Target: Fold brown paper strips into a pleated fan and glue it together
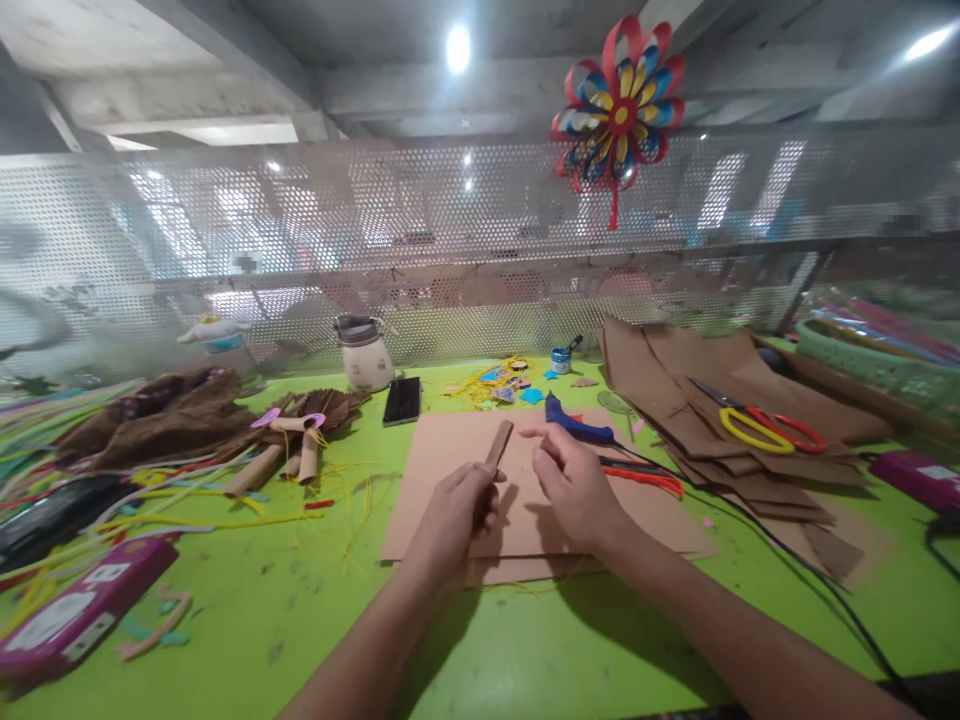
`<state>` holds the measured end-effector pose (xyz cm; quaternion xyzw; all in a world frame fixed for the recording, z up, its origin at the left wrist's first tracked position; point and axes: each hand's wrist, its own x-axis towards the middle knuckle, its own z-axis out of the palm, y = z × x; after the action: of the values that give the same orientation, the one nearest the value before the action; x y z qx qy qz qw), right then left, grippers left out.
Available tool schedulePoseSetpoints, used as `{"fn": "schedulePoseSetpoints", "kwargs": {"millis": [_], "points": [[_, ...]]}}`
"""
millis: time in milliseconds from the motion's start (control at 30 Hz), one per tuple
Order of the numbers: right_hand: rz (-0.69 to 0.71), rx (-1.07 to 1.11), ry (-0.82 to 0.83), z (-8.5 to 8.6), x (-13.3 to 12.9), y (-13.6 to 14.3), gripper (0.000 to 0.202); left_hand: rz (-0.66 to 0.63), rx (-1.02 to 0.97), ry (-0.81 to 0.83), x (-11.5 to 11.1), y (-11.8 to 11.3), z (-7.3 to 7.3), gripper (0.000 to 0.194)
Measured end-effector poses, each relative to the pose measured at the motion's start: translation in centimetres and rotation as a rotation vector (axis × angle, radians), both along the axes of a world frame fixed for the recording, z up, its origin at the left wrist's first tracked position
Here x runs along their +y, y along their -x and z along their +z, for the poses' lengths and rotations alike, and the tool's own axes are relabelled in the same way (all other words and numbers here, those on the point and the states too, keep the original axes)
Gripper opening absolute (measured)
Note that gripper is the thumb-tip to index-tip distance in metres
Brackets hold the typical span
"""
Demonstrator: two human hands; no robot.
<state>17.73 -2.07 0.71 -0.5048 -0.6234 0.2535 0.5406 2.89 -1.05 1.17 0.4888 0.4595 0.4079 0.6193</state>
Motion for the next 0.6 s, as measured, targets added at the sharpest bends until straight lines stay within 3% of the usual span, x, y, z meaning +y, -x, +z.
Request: {"fn": "schedulePoseSetpoints", "kwargs": {"millis": [200, 333, 467, 600], "points": [[0.151, 0.070, 0.069, 0.0, -0.4, 0.1, 0.028, -0.013, -0.184, 0.089, 0.3, 0.3, -0.1, 0.025], [0.127, 0.068, 0.074, 0.0, -0.1, -0.3, 0.025, -0.009, -0.238, 0.094, 0.3, 0.3, 0.1, 0.025], [0.104, 0.052, -0.038, -0.1, 0.5, -0.8, 0.016, -0.014, -0.240, 0.101, 0.2, 0.3, 0.1, 0.025], [0.020, 0.021, -0.080, 0.2, 0.6, -0.9, 0.038, -0.041, -0.237, 0.104, 0.1, 0.0, -0.1, 0.026]]}}
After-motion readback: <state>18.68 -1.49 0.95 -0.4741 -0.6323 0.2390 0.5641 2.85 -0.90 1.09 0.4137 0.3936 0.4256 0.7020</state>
